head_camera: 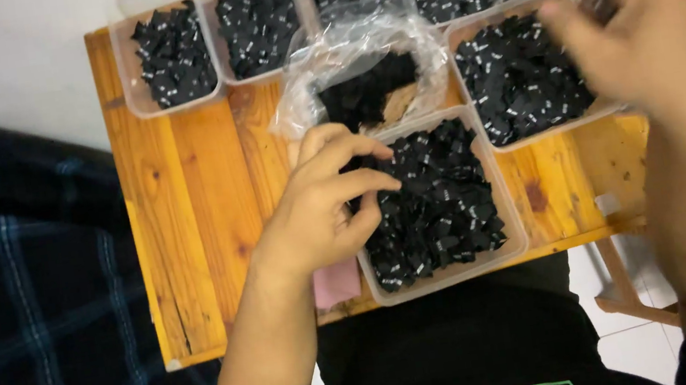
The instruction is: Assembling or finishing small black plastic clips using a small hand tool at a workbench.
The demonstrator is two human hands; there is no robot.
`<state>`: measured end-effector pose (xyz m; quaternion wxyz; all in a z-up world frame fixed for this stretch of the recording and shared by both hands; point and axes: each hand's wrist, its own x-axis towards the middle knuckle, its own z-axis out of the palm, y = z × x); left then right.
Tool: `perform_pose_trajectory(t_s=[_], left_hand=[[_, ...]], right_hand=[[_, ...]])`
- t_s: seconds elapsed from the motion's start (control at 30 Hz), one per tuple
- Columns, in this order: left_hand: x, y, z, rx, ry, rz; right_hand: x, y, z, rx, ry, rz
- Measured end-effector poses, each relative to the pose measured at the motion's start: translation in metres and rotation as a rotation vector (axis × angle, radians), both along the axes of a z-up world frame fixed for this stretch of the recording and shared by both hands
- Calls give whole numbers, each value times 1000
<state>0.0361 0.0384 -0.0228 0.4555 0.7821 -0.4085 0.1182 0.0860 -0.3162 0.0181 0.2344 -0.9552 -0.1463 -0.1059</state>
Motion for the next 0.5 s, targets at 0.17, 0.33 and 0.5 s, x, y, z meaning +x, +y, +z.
perform_pose_trajectory(t_s=[0.17, 0.33, 0.5], left_hand=[[-2, 2, -2, 30, 49, -12], [0, -1, -7, 36, 45, -9], [1, -1, -12, -39, -4, 112]], right_hand=[[-36, 61, 21, 20, 176, 302], [-52, 66, 6, 70, 324, 499], [-64, 62, -11, -148, 222, 512]])
